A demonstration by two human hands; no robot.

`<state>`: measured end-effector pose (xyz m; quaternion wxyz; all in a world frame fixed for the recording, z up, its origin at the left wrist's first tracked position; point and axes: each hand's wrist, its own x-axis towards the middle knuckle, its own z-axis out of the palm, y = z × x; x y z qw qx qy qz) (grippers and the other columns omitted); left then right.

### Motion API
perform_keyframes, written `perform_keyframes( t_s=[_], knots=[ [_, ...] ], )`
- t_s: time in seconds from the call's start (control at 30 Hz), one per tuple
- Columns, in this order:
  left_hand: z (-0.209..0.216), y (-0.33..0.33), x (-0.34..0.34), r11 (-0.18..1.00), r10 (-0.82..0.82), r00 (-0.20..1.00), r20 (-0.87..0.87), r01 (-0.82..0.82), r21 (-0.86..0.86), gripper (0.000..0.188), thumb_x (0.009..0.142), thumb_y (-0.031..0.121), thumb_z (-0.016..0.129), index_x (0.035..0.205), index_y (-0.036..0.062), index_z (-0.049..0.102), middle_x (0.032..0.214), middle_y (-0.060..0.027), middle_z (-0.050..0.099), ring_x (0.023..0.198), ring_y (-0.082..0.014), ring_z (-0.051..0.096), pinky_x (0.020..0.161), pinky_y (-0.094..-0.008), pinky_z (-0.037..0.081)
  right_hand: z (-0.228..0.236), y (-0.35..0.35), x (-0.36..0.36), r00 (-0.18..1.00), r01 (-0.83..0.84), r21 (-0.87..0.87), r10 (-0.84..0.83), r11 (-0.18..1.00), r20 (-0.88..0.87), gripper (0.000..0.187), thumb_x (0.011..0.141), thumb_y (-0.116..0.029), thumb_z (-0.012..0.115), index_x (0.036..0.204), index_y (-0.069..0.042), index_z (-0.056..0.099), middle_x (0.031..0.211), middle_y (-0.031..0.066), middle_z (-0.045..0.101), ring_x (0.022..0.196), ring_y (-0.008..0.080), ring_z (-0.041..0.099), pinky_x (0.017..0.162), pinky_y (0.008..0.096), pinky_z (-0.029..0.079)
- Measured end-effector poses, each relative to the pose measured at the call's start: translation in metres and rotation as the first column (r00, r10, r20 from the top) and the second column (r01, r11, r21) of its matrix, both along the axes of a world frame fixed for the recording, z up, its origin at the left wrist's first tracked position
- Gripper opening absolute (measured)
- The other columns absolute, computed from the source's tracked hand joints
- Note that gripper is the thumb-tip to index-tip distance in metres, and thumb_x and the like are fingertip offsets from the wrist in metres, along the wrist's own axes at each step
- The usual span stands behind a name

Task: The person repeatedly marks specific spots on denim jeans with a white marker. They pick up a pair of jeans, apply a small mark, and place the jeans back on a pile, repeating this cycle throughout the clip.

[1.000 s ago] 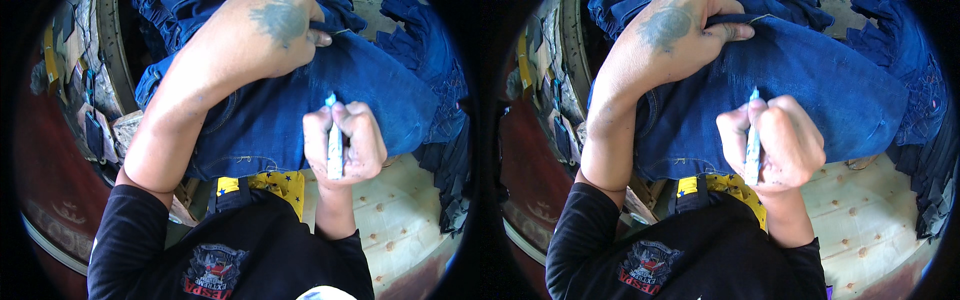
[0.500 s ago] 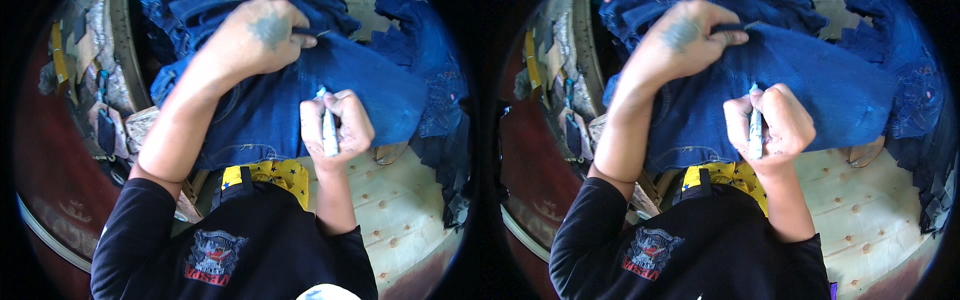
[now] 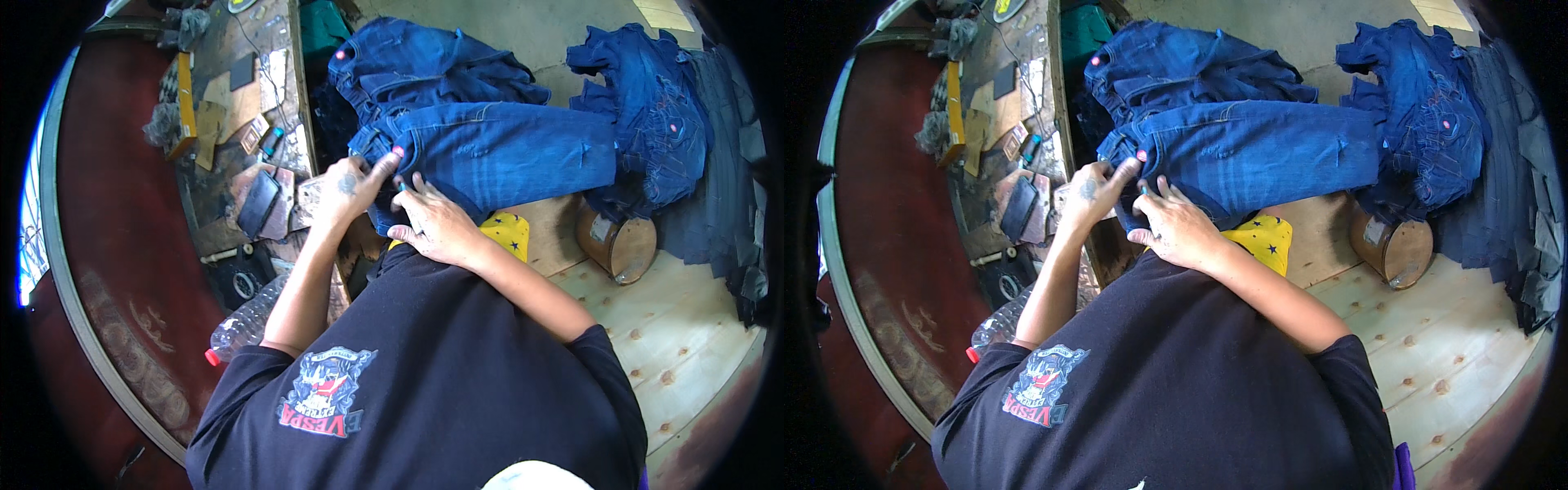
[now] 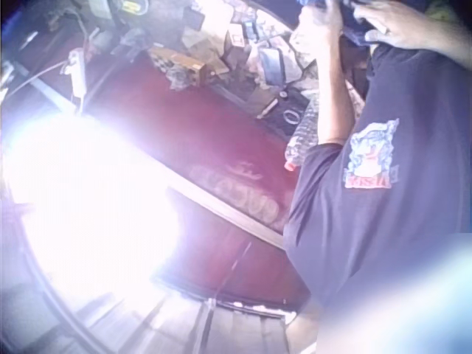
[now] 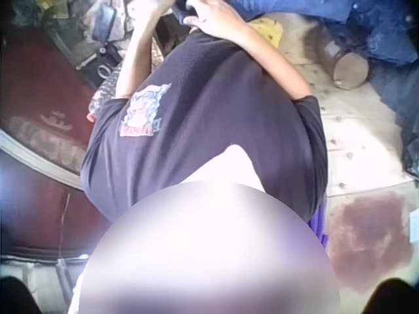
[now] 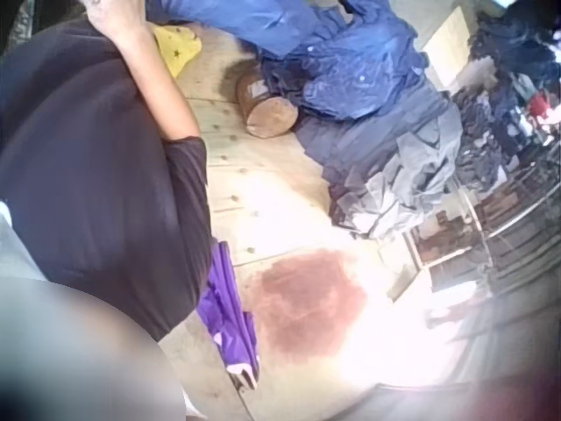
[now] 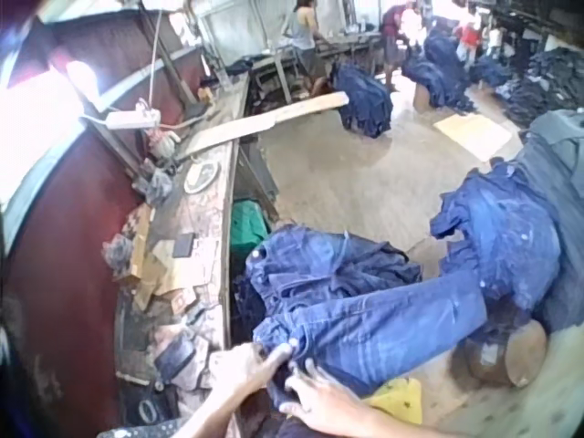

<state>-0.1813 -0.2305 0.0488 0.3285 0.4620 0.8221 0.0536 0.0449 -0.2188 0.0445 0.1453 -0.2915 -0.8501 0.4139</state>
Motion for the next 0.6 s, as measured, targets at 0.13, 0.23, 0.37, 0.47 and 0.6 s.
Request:
perform_keyframes(
  t_s=[0.13, 0.23, 0.37, 0.47, 0.6],
  knots=[
    [-0.016, -0.008, 0.016, 0.915, 0.213, 0.342, 0.915, -0.398, -0.064, 0.061, 0.105, 0.047, 0.074, 0.138, -0.0025, 0.061, 0.135, -0.016, 0.067, 0.126, -0.0252, 0.063, 0.11, -0.0403, 0.047, 0.022, 0.01, 0.018, 0.985, -0.172, -0.406, 0.142, 0.898, -0.103, 0.041, 0.105, -0.039, 0.075, 0.127, -0.006, 0.064, 0.114, 0.0237, 0.076, 0.118, 0.047, 0.071, 0.113, 0.0486, 0.052],
    [-0.02, -0.01, 0.028, 0.811, 0.323, -0.19, 0.927, -0.449, -0.374, 0.088, 0.108, 0.061, 0.062, 0.165, -0.0002, 0.037, 0.171, -0.0176, 0.043, 0.158, -0.0309, 0.043, 0.129, -0.0497, 0.038, 0.044, 0.022, 0.042, 0.936, -0.208, -0.546, 0.003, 0.812, -0.353, 0.04, 0.106, -0.038, 0.076, 0.128, -0.006, 0.065, 0.111, 0.0177, 0.077, 0.107, 0.0342, 0.073, 0.104, 0.0413, 0.054],
    [-0.024, 0.019, 0.046, 0.887, 0.454, -0.372, 0.81, 0.1, -0.452, 0.056, 0.103, 0.049, 0.077, 0.129, 0.0, 0.071, 0.12, -0.0154, 0.077, 0.104, -0.0272, 0.076, 0.091, -0.0405, 0.063, 0.067, 0.03, 0.068, 0.863, -0.231, -0.507, -0.066, 0.831, -0.501, 0.039, 0.108, -0.037, 0.074, 0.13, -0.006, 0.066, 0.115, 0.0114, 0.076, 0.105, 0.0226, 0.073, 0.1, 0.0368, 0.054],
    [-0.016, 0.042, 0.059, 0.954, 0.294, 0.281, 0.914, -0.145, -0.262, 0.036, 0.1, 0.027, 0.08, 0.113, -0.0063, 0.077, 0.105, -0.0137, 0.081, 0.087, -0.0263, 0.078, 0.088, -0.0423, 0.064, 0.075, 0.032, 0.084, 0.886, -0.128, -0.549, -0.154, 0.826, -0.438, 0.041, 0.112, -0.036, 0.068, 0.138, -0.005, 0.061, 0.118, 0.0112, 0.074, 0.111, 0.0182, 0.07, 0.101, 0.0359, 0.054],
    [-0.001, 0.043, 0.08, 0.801, 0.559, -0.031, 0.828, -0.236, -0.55, 0.033, 0.103, 0.019, 0.073, 0.127, -0.0045, 0.075, 0.123, -0.0192, 0.08, 0.115, -0.0309, 0.078, 0.105, -0.0474, 0.062, 0.071, 0.024, 0.11, 0.727, 0.062, -0.704, -0.515, 0.707, -0.453, 0.041, 0.117, -0.022, 0.06, 0.15, -0.002, 0.045, 0.106, 0.0073, 0.066, 0.097, 0.0116, 0.064, 0.092, 0.0299, 0.055]
  ],
)
